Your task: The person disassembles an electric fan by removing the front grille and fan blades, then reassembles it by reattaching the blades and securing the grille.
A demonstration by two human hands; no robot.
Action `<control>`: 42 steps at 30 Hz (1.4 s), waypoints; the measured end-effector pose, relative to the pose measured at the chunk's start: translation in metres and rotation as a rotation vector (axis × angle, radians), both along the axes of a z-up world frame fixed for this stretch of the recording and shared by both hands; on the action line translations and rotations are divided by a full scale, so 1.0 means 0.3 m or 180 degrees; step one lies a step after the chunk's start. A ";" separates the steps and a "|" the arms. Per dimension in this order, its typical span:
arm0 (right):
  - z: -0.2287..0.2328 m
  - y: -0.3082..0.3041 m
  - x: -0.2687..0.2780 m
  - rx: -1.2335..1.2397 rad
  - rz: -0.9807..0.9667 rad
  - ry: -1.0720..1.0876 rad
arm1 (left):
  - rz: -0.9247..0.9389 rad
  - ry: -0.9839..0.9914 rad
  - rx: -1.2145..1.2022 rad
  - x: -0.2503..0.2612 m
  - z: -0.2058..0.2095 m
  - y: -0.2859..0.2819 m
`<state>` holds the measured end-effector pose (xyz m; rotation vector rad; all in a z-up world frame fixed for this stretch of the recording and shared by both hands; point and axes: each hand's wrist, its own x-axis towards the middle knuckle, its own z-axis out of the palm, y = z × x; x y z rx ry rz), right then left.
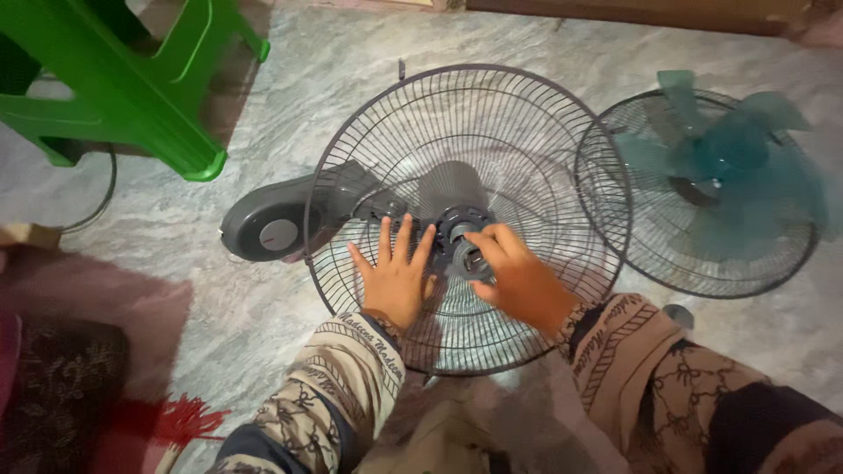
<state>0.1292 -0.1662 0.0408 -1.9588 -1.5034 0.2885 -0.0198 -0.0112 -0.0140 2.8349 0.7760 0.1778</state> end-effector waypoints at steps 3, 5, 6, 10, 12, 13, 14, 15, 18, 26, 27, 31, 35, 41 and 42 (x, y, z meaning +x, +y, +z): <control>0.033 -0.010 0.002 0.0073 -0.0132 0.0104 | -0.0130 -0.0614 0.0564 0.012 0.031 -0.033; 0.049 -0.017 -0.001 0.0525 -0.0172 0.0073 | 0.0208 -0.0872 -0.0830 0.025 0.056 -0.056; 0.056 -0.026 -0.006 0.0752 -0.0194 0.0054 | 0.0362 -0.0981 -0.1533 0.030 0.067 -0.070; 0.079 -0.035 0.003 0.0688 -0.0338 0.0006 | 0.0365 -0.1765 -0.2086 0.075 0.108 -0.107; 0.098 -0.037 0.003 0.0650 -0.0309 0.0142 | 0.0396 -0.1721 -0.2621 0.089 0.135 -0.109; 0.110 -0.040 0.004 0.0580 -0.0394 0.0239 | 0.0385 -0.1691 -0.2554 0.098 0.149 -0.110; 0.119 -0.038 0.001 0.0521 -0.0471 0.0345 | 0.0380 -0.1658 -0.2472 0.100 0.163 -0.106; 0.128 -0.038 -0.001 0.0461 -0.0547 0.0451 | 0.0376 -0.1625 -0.2390 0.102 0.175 -0.104; 0.145 -0.051 0.009 0.0338 -0.0552 0.0556 | 0.0201 -0.1675 -0.2371 0.102 0.206 -0.097; 0.121 -0.136 0.097 0.0544 -0.0415 0.0580 | 0.0215 -0.1470 -0.2236 0.172 0.240 -0.157; 0.121 -0.154 0.113 0.0526 -0.0391 0.0546 | 0.0189 -0.1467 -0.2203 0.186 0.245 -0.169; 0.127 -0.235 0.156 0.0575 -0.0496 0.0538 | 0.0044 -0.1301 -0.1924 0.232 0.269 -0.230; 0.137 -0.347 0.222 0.0573 -0.0583 0.0453 | -0.0464 -0.1370 -0.1648 0.311 0.287 -0.304; 0.163 -0.511 0.376 0.0793 -0.0932 0.0401 | -0.0779 -0.0999 -0.1363 0.527 0.327 -0.431; 0.166 -0.543 0.399 0.0842 -0.0983 0.0383 | -0.0798 -0.0983 -0.1396 0.563 0.332 -0.456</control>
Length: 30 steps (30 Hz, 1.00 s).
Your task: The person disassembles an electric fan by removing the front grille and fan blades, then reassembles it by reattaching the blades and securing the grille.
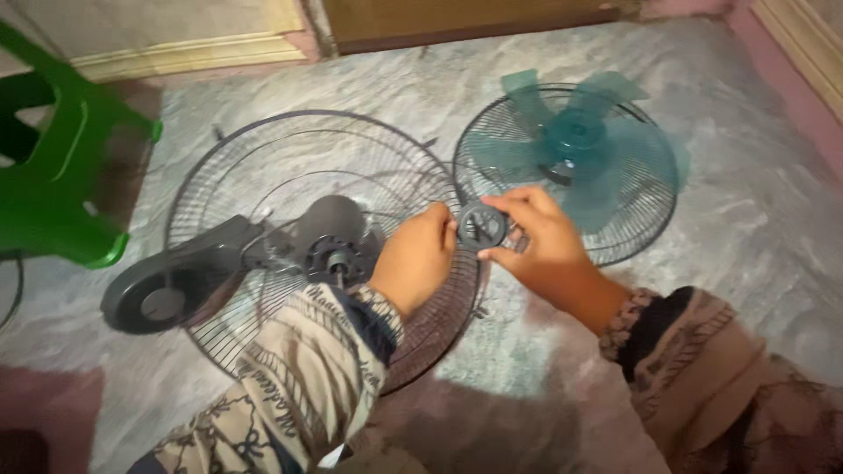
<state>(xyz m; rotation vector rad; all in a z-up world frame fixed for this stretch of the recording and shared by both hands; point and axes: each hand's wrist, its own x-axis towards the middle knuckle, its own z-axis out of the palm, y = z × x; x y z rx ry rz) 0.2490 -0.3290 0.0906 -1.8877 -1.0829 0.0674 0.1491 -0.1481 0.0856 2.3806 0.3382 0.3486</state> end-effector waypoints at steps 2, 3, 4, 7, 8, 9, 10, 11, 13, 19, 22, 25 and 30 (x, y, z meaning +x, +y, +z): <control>-0.004 -0.058 0.044 0.0044 -0.0090 -0.0026 | -0.0068 0.0094 0.0091 0.068 0.004 -0.053; -0.010 -0.089 0.068 0.0070 -0.0135 -0.0042 | -0.0101 0.0138 0.0141 0.101 0.002 -0.081; -0.018 -0.124 0.088 0.0070 -0.0185 0.0016 | -0.0119 0.0164 0.0188 0.130 -0.002 -0.115; -0.075 -0.231 0.123 -0.0079 -0.0462 0.0186 | -0.0306 0.0227 0.0321 0.197 -0.028 -0.213; -0.103 -0.271 0.124 -0.0232 -0.0633 0.0245 | -0.0453 0.0242 0.0356 0.210 -0.039 -0.243; -0.133 -0.309 0.124 -0.0385 -0.0802 0.0307 | -0.0600 0.0257 0.0389 0.221 -0.051 -0.274; -0.163 -0.345 0.123 -0.0350 -0.0898 0.0277 | -0.0718 0.0307 0.0453 0.229 -0.061 -0.310; -0.195 -0.378 0.122 -0.0315 -0.0994 0.0247 | -0.0837 0.0355 0.0516 0.235 -0.071 -0.348; -0.259 -0.446 0.118 -0.0358 -0.1245 0.0296 | -0.1090 0.0684 0.0602 0.263 -0.094 -0.423; -0.462 -0.613 0.090 -0.0388 -0.1647 0.0221 | -0.1636 0.1295 0.0902 0.249 -0.296 -0.560; -0.532 -0.667 0.090 -0.0513 -0.1673 -0.0015 | -0.1768 0.0296 0.1145 0.241 -0.426 -0.610; -0.588 -0.680 0.081 -0.0623 -0.1764 -0.0065 | -0.1748 0.0646 0.1061 0.228 -0.506 -0.634; -0.652 -0.696 0.078 -0.0601 -0.1731 -0.0158 | -0.1736 0.1426 0.1180 0.236 -0.544 -0.666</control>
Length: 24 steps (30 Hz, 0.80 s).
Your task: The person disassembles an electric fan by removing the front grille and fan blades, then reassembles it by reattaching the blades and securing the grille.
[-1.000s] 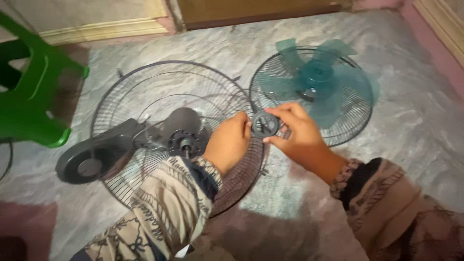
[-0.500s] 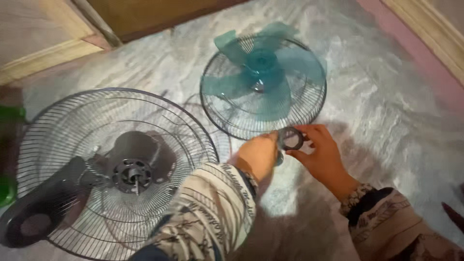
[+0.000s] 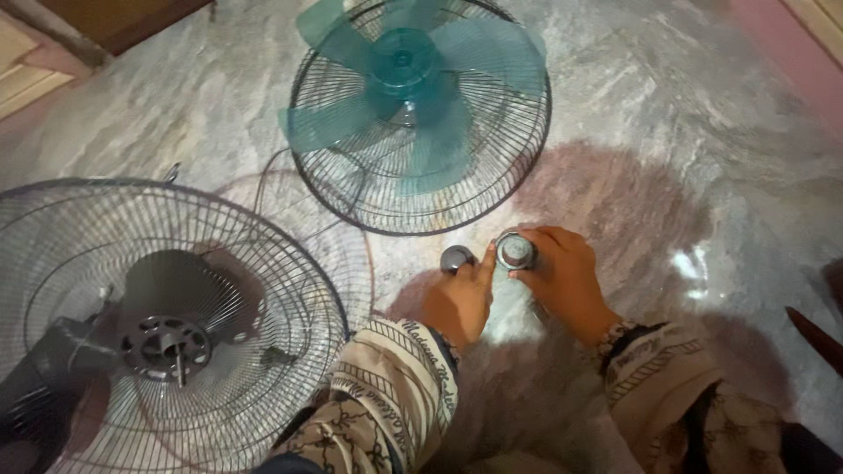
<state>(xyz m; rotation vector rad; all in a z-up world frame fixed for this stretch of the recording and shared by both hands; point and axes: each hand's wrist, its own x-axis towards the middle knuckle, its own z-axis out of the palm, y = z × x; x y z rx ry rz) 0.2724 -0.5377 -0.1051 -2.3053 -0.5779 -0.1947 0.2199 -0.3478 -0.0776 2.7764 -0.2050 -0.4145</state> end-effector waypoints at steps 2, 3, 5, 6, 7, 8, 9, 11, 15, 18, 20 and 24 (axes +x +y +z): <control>-0.017 0.001 -0.001 -0.0161 -0.0059 0.0067 | -0.0026 0.0251 0.0051 0.003 0.000 0.007; -0.025 0.000 -0.004 -0.0240 -0.0088 0.0103 | -0.0050 0.0400 0.0092 0.003 -0.002 0.007; -0.037 -0.009 -0.003 -0.0284 -0.0105 0.0128 | -0.0074 0.0592 0.0113 0.010 -0.010 0.001; -0.042 -0.012 0.000 -0.0306 -0.0105 0.0133 | -0.0086 0.0667 0.0120 0.013 -0.017 -0.005; -0.047 -0.016 0.002 -0.0416 -0.0111 0.0218 | -0.0079 0.0717 0.0106 0.016 -0.023 -0.012; -0.051 -0.018 0.002 -0.0521 -0.0111 0.0306 | -0.0073 0.0764 0.0106 0.019 -0.030 -0.018; -0.055 -0.021 0.001 -0.0626 -0.0112 0.0393 | -0.0057 0.0818 0.0096 0.020 -0.036 -0.027; -0.063 -0.025 0.003 -0.0589 -0.0085 0.0478 | -0.0029 0.0740 0.0096 0.025 -0.045 -0.042; -0.080 -0.027 0.011 -0.0467 -0.0057 0.0416 | -0.0012 0.0642 0.0058 0.030 -0.047 -0.041; -0.090 -0.030 0.006 -0.0461 -0.0121 0.0338 | -0.0238 0.0650 0.0171 0.033 -0.050 -0.035; -0.096 -0.034 0.001 -0.0427 -0.0111 0.0260 | -0.0061 0.0671 -0.0030 0.026 -0.056 -0.033; -0.106 -0.035 0.010 -0.0507 -0.0170 0.0231 | 0.0031 0.0470 -0.0159 0.020 -0.078 -0.044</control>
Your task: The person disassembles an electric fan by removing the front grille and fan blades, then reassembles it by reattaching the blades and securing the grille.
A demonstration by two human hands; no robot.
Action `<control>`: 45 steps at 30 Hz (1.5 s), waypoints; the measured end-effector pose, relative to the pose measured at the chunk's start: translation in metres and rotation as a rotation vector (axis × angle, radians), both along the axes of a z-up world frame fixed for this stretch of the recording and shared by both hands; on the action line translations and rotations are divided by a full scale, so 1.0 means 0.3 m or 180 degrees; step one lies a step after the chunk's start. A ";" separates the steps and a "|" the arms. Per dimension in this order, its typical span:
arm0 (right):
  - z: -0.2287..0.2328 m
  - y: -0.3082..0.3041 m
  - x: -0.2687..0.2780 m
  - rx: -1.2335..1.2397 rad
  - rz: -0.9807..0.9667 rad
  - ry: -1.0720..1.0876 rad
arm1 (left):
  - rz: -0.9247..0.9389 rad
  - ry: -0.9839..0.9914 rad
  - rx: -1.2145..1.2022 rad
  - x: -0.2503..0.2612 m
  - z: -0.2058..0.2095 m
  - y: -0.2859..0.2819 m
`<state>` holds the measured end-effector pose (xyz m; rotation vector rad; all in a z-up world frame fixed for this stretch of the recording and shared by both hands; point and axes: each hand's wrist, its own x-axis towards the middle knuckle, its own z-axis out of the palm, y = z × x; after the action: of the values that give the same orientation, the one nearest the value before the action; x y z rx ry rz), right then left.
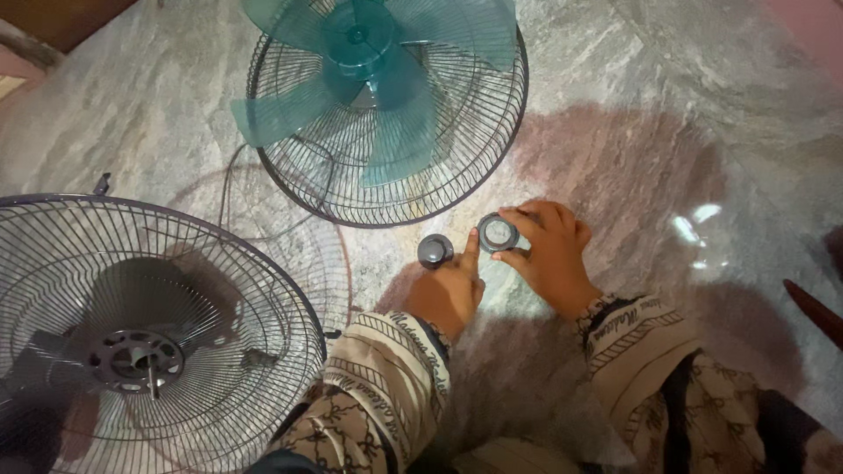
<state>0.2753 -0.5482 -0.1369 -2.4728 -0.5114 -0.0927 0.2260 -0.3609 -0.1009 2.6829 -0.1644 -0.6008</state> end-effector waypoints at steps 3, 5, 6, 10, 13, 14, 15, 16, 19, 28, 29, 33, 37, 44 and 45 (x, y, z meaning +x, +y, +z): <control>-0.002 -0.001 0.004 -0.0093 -0.0030 0.0103 | 0.0257 0.0121 0.0064 -0.001 -0.012 -0.021; -0.004 0.001 0.004 -0.0071 -0.0039 0.0070 | 0.0286 -0.0026 -0.0017 -0.007 -0.011 -0.021; -0.005 0.000 0.004 -0.0063 -0.0046 0.0051 | 0.0297 -0.0102 -0.0060 -0.008 -0.008 -0.022; -0.012 0.001 0.008 -0.0025 -0.0008 0.0023 | 0.0277 -0.0073 0.0011 -0.008 0.024 -0.028; -0.012 0.001 0.008 -0.0097 0.0056 0.0021 | 0.0114 0.0047 0.0224 0.000 0.080 -0.028; -0.009 0.003 0.012 -0.0169 0.0057 0.0082 | -0.0046 0.0205 0.0408 0.006 0.106 -0.019; -0.006 0.003 0.016 -0.0240 0.0058 0.0142 | -0.0206 0.0364 0.0593 0.012 0.133 -0.016; -0.002 0.004 0.016 -0.0177 0.0056 0.0141 | -0.0153 0.0367 0.0528 0.019 0.157 -0.025; 0.013 0.007 0.015 0.0021 0.0050 0.0124 | -0.0174 0.0468 0.0432 0.026 0.221 -0.034; 0.090 0.070 0.016 0.0604 0.0289 -0.0247 | 0.0123 -0.1219 0.0150 -0.027 0.195 0.008; 0.105 0.088 0.016 0.0525 0.0316 -0.0266 | 0.0166 -0.1444 0.0147 -0.024 0.184 0.021; 0.185 0.172 0.015 -0.0102 0.0537 -0.0414 | 0.0274 -0.1611 0.0332 -0.022 0.193 0.102; 0.287 0.274 0.009 -0.0166 0.0820 -0.0470 | 0.0210 -0.1532 0.0741 -0.046 0.277 0.234; 0.491 0.490 -0.040 -0.0208 0.1206 -0.0816 | 0.0506 -0.1631 0.0758 -0.149 0.455 0.437; 0.518 0.522 -0.051 -0.0245 0.1258 -0.0849 | 0.0513 -0.1680 0.0806 -0.169 0.477 0.462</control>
<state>0.2599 -0.3916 0.0186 -2.3948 -1.1255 -0.2477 0.1754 -0.2222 0.0421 3.0048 -0.0101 0.1571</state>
